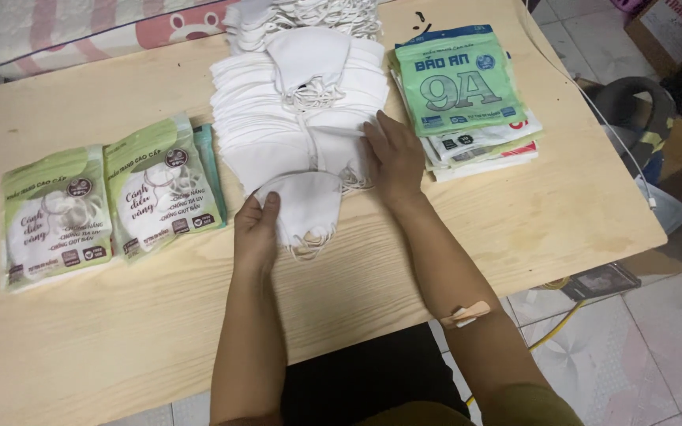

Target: Packaging individual face masks into plastic bags by hand

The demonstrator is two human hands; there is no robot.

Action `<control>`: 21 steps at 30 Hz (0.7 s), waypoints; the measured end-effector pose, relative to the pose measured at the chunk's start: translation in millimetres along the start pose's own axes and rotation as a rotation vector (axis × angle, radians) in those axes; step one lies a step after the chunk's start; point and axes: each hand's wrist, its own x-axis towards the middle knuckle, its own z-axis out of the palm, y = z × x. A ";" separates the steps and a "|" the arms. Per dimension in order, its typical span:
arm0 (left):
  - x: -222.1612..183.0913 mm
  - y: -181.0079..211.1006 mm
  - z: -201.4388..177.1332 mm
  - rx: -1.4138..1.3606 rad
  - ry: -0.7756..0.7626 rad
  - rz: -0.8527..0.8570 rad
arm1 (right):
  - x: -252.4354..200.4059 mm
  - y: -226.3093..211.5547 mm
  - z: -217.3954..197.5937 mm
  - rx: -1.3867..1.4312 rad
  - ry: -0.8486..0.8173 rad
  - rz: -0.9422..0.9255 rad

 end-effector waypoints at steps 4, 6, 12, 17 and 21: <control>3.0 -4.7 -2.3 -0.003 0.005 -0.011 | 5.0 0.1 -15.7 0.326 -0.005 0.191; 5.8 -9.7 -3.6 -0.020 -0.005 -0.001 | 9.3 1.5 -26.8 0.762 0.104 0.499; 1.1 -1.1 4.1 -0.056 0.006 -0.024 | 34.7 -36.9 -58.7 1.185 -0.256 0.816; 7.2 -13.1 -2.3 -0.138 -0.019 -0.065 | 13.0 -45.6 -31.2 1.124 -0.595 0.785; 0.7 -4.9 4.6 -0.191 -0.031 -0.069 | -8.7 -43.9 -5.4 1.075 -0.687 0.765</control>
